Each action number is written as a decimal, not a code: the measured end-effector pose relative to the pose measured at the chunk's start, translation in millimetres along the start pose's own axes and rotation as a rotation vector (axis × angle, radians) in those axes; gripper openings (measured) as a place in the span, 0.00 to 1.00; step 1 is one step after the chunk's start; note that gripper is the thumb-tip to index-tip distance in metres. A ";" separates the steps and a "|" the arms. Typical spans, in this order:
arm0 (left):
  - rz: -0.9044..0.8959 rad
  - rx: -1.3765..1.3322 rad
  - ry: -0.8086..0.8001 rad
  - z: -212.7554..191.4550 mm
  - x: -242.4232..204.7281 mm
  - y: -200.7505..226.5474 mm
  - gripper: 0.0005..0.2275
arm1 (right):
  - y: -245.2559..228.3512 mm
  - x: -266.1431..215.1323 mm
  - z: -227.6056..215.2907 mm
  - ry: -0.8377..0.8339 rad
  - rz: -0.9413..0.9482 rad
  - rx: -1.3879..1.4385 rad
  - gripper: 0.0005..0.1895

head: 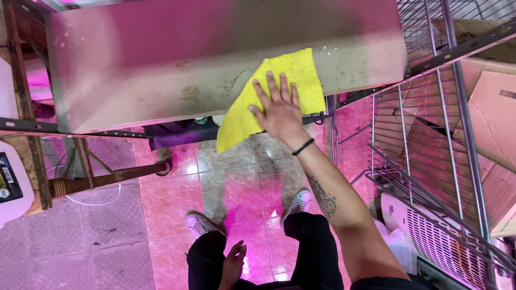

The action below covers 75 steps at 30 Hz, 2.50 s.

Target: The person wipes a metal shelf with a yellow cloth, then places two white plastic jugs, a blue and yellow spray bottle, and several black plastic buckets onto the shelf. The person arranges the items on the shelf.

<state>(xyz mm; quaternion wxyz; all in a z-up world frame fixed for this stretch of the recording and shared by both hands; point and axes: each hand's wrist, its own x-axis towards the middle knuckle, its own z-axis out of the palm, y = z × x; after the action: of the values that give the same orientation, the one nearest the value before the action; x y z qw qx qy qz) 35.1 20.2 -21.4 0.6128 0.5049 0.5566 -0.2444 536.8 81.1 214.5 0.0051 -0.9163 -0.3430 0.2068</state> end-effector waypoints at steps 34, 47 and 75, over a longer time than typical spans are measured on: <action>0.679 0.098 -0.007 -36.8 -167.6 256.7 0.18 | 56.1 -212.2 -86.7 0.240 -0.260 1.224 0.20; 0.881 0.348 -0.774 -5.8 -266.2 398.1 0.29 | -33.7 -379.6 -182.9 0.583 -0.455 0.978 0.16; 0.856 -0.101 -1.437 56.7 -441.5 415.9 0.29 | 8.2 -487.1 -62.5 1.447 0.210 1.892 0.27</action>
<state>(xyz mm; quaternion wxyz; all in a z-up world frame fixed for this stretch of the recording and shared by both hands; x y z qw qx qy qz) 303.0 7.9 525.6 0.8801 0.3661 -0.1988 -0.2278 235.0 -224.1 453.3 0.8526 -0.4765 0.1043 -0.1873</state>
